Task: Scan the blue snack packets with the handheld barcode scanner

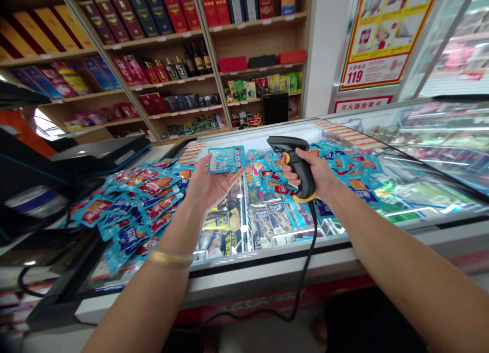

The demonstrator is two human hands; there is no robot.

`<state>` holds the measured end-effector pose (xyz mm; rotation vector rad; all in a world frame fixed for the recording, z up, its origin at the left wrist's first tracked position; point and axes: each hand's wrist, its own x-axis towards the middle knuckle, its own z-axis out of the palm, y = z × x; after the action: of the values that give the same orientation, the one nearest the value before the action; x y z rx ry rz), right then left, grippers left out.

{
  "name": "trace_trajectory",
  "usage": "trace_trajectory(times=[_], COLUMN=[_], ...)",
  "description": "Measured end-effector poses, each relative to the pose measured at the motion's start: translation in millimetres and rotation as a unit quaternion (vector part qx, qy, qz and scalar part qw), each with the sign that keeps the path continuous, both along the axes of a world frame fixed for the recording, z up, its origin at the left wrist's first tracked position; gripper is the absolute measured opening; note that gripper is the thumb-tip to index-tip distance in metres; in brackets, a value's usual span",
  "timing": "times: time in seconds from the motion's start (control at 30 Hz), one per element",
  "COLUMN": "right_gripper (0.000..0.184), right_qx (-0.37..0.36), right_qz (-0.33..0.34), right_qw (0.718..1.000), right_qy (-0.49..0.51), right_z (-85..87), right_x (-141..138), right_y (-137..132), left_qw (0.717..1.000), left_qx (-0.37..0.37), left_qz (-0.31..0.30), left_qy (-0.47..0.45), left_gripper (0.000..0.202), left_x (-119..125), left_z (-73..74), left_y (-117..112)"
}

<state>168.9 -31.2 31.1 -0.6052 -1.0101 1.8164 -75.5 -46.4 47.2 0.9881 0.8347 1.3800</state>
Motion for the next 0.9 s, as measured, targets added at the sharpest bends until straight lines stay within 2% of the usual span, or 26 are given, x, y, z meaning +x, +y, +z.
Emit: trace_trajectory(times=[0.07,0.13,0.27,0.4,0.57,0.73,0.9], right_gripper=[0.020,0.019,0.019,0.021,0.021,0.022,0.024], right_qx=[0.000,-0.002,-0.004,-0.008,-0.019,-0.008,-0.006], right_qz=[0.007,0.015,0.034,0.061,0.084,0.112,0.131], right_qw=[1.000,1.000,0.999,0.998,0.996,0.994,0.991], right_qy=[-0.004,-0.004,-0.003,-0.010,-0.007,-0.010,-0.003], right_z=[-0.8,-1.6,-3.9,-6.6,-7.5,-8.8,-12.5], right_x=[-2.2,-4.8,-7.6,-6.9,-8.7,-10.8,-9.7], right_y=[-1.4,-3.0,-4.6,-3.9,-5.1,-5.1,-2.2], left_qw=[0.998,0.996,0.985,0.965,0.950,0.908,0.879], left_qx=[-0.035,-0.060,-0.067,-0.032,0.033,0.081,0.096], left_qz=[0.034,0.065,0.101,0.143,0.193,0.240,0.254], left_qy=[-0.025,-0.007,0.123,0.216,0.244,0.333,0.392], left_gripper=[0.014,0.021,0.026,0.015,0.022,0.021,0.022], left_x=[3.7,7.2,12.2,11.2,7.7,6.6,5.6], left_z=[-8.5,-15.5,-22.8,-28.9,-38.8,-40.9,-40.8], left_y=[4.2,6.1,5.4,8.1,16.1,19.5,20.2])
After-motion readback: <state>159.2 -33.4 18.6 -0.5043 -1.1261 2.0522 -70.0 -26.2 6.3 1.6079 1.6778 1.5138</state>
